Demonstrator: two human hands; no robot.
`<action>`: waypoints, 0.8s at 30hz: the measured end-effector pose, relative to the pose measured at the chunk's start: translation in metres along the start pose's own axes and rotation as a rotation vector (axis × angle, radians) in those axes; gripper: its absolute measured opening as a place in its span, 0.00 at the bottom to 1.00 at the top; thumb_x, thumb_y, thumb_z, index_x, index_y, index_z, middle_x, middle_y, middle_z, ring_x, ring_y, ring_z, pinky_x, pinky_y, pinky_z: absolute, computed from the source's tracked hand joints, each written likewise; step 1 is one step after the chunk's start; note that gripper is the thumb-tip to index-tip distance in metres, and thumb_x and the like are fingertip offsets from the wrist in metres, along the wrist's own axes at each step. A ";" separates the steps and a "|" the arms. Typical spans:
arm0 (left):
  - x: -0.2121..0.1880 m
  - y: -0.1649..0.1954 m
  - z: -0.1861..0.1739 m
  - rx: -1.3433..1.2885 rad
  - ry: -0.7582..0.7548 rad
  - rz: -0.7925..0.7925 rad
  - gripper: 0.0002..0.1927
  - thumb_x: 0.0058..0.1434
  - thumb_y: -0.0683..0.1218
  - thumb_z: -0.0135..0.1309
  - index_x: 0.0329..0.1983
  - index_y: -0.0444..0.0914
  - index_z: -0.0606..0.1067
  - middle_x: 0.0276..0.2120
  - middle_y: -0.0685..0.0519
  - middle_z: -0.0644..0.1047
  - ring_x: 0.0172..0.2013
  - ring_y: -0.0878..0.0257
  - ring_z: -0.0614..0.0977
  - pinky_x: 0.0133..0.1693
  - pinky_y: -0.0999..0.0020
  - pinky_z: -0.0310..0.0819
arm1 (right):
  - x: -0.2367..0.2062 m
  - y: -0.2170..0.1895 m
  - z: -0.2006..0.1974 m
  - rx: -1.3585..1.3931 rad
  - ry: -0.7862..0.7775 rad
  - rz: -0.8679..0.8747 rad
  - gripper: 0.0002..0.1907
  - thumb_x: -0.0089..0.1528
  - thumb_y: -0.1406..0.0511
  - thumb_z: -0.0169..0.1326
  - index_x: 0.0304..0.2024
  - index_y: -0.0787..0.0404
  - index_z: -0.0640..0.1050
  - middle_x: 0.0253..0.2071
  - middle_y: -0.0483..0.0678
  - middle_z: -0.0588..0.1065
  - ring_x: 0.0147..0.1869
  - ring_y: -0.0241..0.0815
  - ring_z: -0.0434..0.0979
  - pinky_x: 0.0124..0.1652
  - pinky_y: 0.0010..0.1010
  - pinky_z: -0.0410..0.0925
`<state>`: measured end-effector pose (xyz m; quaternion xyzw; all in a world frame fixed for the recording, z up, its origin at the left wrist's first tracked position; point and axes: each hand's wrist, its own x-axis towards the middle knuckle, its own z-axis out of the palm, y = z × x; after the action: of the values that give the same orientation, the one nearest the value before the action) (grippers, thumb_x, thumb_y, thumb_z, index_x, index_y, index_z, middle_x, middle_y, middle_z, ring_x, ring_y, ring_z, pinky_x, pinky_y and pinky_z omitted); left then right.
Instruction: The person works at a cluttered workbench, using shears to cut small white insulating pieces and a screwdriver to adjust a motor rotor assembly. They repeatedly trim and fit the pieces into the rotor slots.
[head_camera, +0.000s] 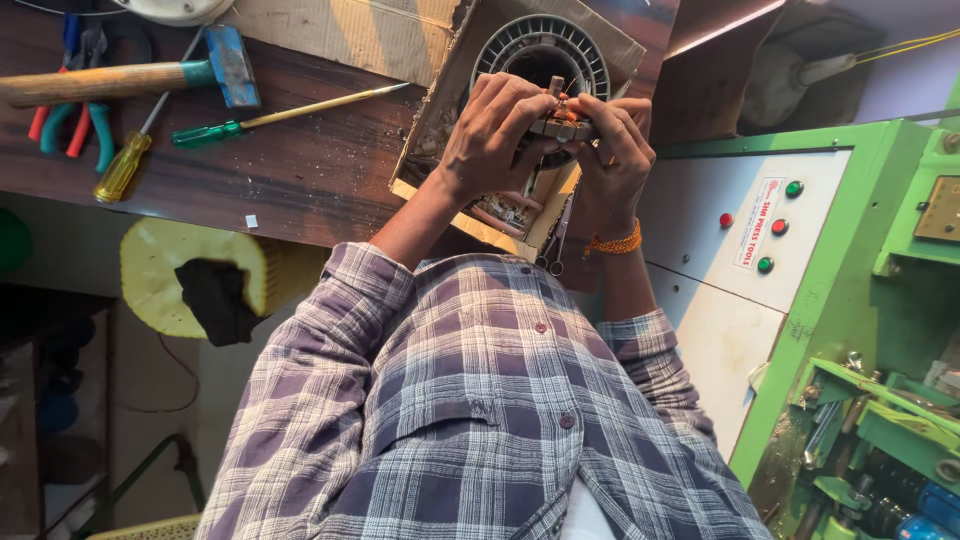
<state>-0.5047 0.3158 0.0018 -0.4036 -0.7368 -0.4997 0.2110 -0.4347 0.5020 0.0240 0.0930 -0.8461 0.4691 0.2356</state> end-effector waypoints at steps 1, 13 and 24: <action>0.001 0.000 0.000 0.004 0.007 0.000 0.21 0.66 0.50 0.64 0.55 0.37 0.71 0.47 0.48 0.76 0.48 0.50 0.78 0.52 0.55 0.72 | 0.001 0.002 0.001 -0.039 0.002 -0.030 0.21 0.62 0.67 0.68 0.57 0.63 0.80 0.49 0.47 0.82 0.55 0.43 0.72 0.54 0.35 0.69; -0.005 -0.005 0.005 -0.020 0.042 0.026 0.21 0.65 0.49 0.65 0.54 0.36 0.71 0.46 0.47 0.76 0.47 0.51 0.78 0.51 0.54 0.72 | 0.001 0.007 0.004 -0.070 0.012 -0.087 0.19 0.64 0.61 0.65 0.54 0.61 0.81 0.49 0.46 0.82 0.51 0.43 0.71 0.53 0.34 0.68; -0.011 -0.008 0.007 -0.017 0.034 0.023 0.21 0.64 0.49 0.66 0.53 0.35 0.72 0.46 0.48 0.77 0.46 0.51 0.79 0.51 0.54 0.72 | 0.000 0.005 0.006 -0.100 0.016 -0.100 0.21 0.69 0.53 0.57 0.56 0.61 0.80 0.50 0.46 0.82 0.52 0.44 0.71 0.54 0.36 0.68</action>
<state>-0.5036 0.3164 -0.0134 -0.4052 -0.7242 -0.5102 0.2256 -0.4386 0.5000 0.0181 0.1193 -0.8607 0.4147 0.2700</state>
